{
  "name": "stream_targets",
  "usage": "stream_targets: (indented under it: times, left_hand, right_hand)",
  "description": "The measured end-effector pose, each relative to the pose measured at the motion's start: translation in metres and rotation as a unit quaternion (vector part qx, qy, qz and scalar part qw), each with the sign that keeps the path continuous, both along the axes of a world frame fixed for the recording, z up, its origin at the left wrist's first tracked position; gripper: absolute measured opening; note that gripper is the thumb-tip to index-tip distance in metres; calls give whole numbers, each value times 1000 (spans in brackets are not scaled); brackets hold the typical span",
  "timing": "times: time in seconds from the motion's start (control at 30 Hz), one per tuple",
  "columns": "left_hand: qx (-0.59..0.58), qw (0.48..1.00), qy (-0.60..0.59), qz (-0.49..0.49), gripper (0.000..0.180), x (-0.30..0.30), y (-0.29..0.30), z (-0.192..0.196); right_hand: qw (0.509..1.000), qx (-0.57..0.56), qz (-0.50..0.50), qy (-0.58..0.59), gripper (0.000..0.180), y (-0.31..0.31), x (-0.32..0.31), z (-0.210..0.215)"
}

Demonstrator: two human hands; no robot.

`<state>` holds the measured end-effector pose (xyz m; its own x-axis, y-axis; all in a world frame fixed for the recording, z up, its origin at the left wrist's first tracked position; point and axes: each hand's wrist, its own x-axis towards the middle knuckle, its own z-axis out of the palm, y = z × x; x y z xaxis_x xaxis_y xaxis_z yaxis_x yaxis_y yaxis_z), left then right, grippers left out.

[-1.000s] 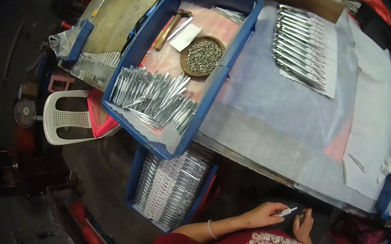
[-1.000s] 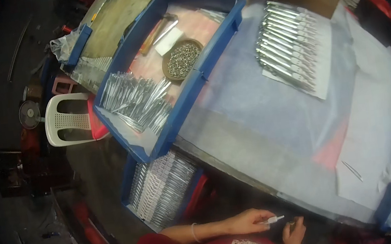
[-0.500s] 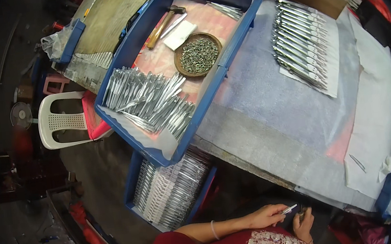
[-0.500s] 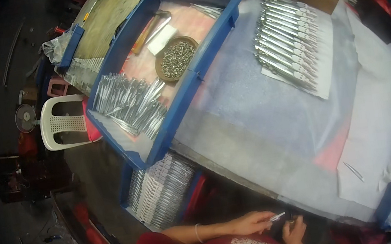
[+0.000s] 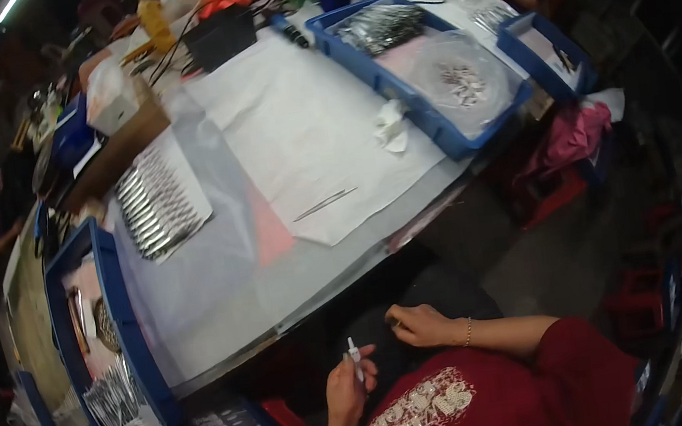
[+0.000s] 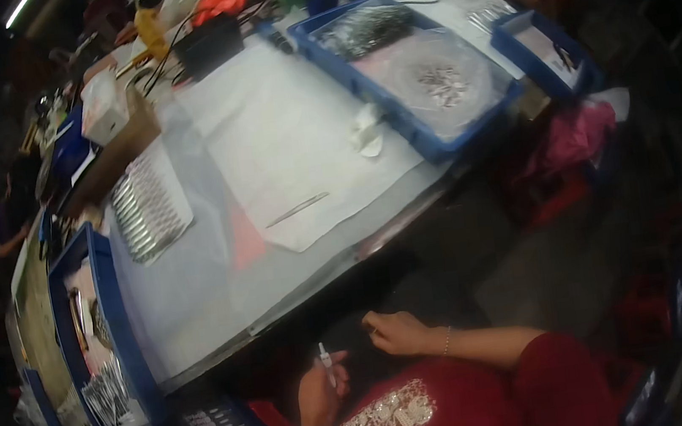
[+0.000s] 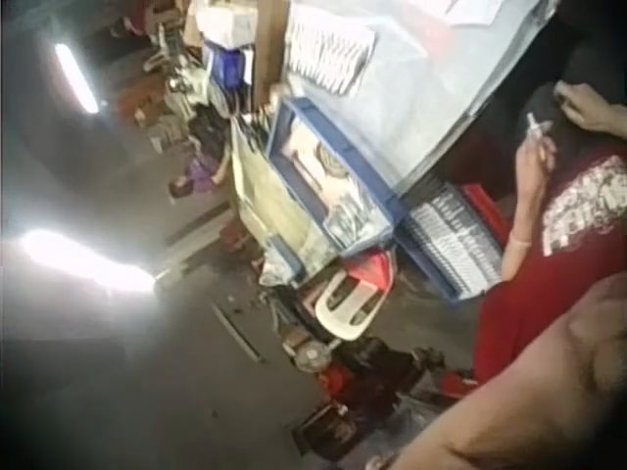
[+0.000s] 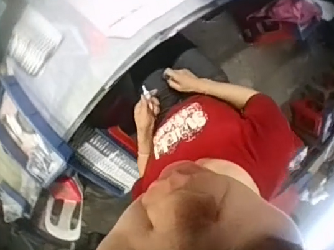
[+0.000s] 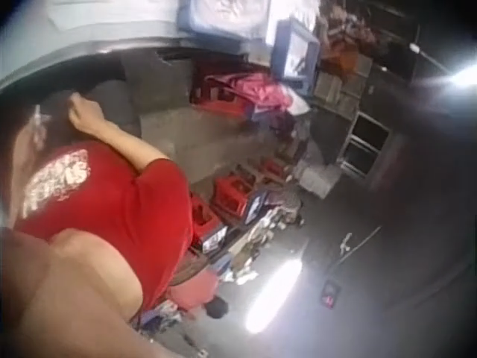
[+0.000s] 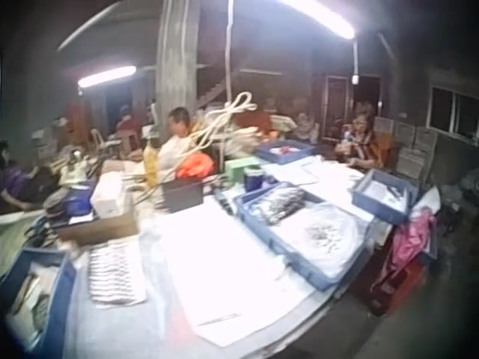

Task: Manually assemble small hardware components using a hand tool and cleaning them with a cloth.

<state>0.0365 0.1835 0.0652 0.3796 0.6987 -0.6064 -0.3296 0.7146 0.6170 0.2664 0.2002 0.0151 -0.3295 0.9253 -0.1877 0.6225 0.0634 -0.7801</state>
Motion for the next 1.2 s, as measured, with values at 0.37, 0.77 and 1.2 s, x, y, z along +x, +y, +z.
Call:
stream_targets:
  times: [0.37,0.77,1.2]
  left_hand:
    - [-80,996,-37,-35,44,31,-2,30]
    - [-150,986,-73,-26,44,37,-15,1]
    - [-162,983,-42,-73,36,42,-5,-1]
  right_hand:
    - [982,-89,18,163,20,-12,22,15]
    - [656,-484,-186,548,11,6,4,3]
    - [612,-530,-199,552,11,25,-5,11]
